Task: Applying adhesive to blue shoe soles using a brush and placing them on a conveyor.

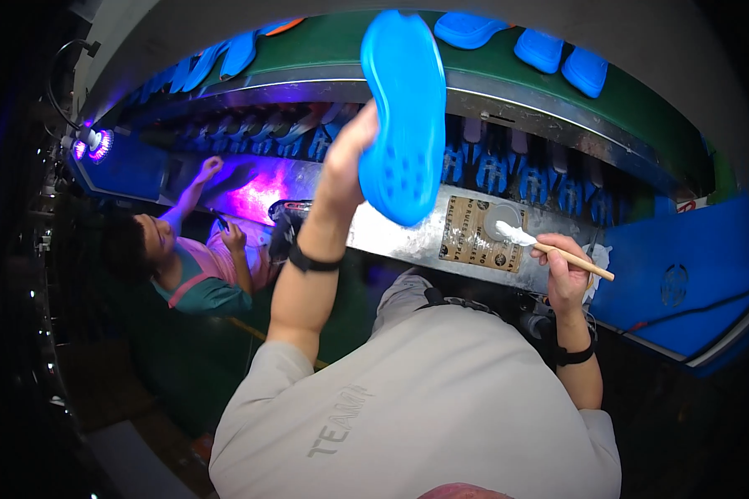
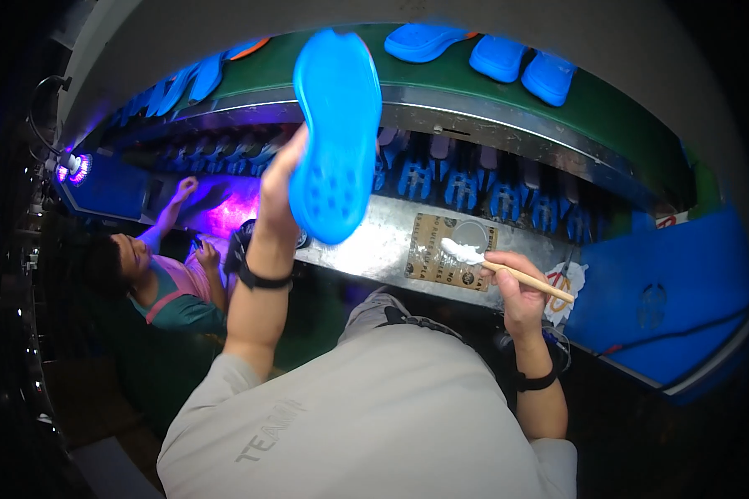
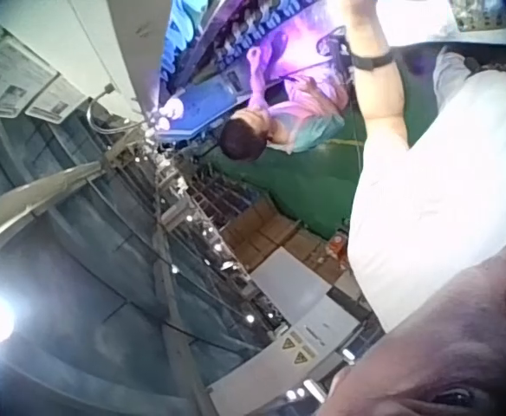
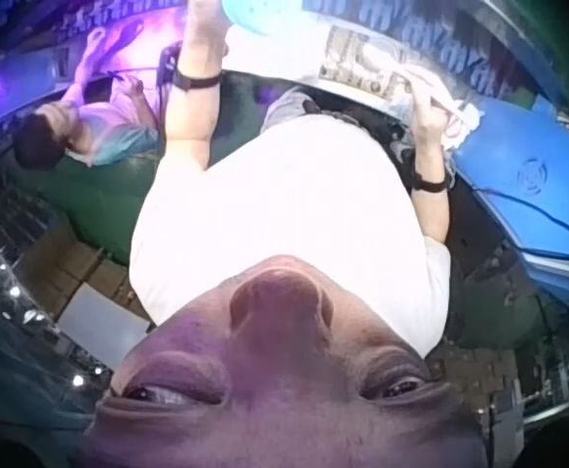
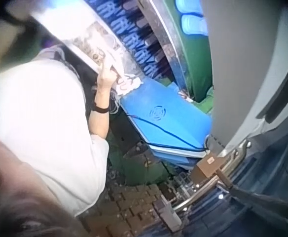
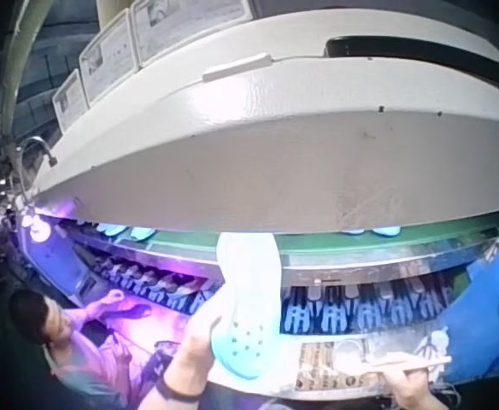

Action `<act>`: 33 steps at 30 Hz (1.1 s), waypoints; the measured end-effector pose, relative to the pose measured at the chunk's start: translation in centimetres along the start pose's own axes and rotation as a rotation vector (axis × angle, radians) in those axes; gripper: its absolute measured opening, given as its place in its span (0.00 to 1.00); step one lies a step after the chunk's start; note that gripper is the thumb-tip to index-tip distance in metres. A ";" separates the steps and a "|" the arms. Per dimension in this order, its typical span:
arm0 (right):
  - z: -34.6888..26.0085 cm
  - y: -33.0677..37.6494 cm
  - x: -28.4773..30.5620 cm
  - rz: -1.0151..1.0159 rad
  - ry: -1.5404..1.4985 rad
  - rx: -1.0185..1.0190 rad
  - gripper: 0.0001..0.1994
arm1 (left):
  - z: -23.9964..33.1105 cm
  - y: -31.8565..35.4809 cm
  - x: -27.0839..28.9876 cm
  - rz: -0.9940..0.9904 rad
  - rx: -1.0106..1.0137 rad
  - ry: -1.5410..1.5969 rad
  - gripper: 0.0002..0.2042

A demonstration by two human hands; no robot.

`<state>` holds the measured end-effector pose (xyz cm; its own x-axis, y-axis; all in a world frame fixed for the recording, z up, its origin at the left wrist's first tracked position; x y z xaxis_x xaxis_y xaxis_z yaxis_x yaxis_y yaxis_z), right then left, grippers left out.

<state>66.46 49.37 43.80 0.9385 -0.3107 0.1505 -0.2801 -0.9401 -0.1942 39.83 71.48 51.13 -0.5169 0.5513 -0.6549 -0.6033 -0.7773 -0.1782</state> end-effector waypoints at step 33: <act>16.4 -3.5 1.0 -0.077 0.738 -0.284 0.12 | 11.9 -5.7 9.5 0.471 -0.450 -1.944 0.21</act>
<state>71.66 54.66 28.75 0.6088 -0.1626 0.7765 -0.3540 -0.9316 0.0825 31.11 84.80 54.64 -0.5709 -0.3778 0.7290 -0.2546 -0.7626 -0.5946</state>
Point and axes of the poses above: each hand's wrist, its own y-axis away from the middle knuckle, its own x-axis out of the back of the hand, z = x × y, the point moved 3 cm from there along -y, towards the middle knuckle, and after that the axes turned 14 degrees about y, right-handed, at the moved point
